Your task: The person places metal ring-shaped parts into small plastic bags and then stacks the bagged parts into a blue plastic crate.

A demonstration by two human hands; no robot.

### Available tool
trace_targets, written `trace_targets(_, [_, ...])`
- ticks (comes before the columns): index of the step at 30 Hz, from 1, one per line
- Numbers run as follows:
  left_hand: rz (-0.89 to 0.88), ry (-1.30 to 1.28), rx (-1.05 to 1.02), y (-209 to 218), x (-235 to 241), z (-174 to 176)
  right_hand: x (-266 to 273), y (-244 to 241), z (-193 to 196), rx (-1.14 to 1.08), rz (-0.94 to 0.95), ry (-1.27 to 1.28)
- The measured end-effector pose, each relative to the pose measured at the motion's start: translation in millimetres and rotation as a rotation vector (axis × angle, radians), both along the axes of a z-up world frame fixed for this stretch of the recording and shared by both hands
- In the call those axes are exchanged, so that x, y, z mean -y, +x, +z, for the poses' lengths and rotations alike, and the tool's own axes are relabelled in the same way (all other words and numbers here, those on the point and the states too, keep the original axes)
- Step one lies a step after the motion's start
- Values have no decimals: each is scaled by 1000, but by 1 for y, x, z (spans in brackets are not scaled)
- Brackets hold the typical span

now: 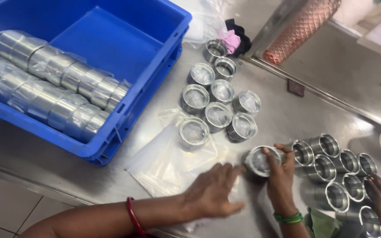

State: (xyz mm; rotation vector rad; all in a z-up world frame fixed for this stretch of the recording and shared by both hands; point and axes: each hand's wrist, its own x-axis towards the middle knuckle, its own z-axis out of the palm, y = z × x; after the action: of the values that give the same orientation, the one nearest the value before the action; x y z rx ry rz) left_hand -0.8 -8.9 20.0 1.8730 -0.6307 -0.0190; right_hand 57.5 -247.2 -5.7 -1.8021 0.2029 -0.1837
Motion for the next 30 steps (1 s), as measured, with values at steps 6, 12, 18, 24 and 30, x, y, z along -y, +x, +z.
trace_targets(6, [-200, 416, 117, -12, 7, -28, 32, 88, -16, 70, -114, -8])
trace_targets(12, [-70, 125, -5, 10, 4, -54, 58, 137, -20, 214, -43, -1052])
trace_targets(18, [-119, 46, -232, 20, -1, -45, 80, 76, 2, -231, -46, -1495])
trace_targets(24, [-18, 96, -210, 26, 11, -54, 47, -26, 5, -36, 56, -1352])
trace_targets(30, [-34, 107, -444, 26, 7, -15, 16, -54, 24, -29, 160, -634])
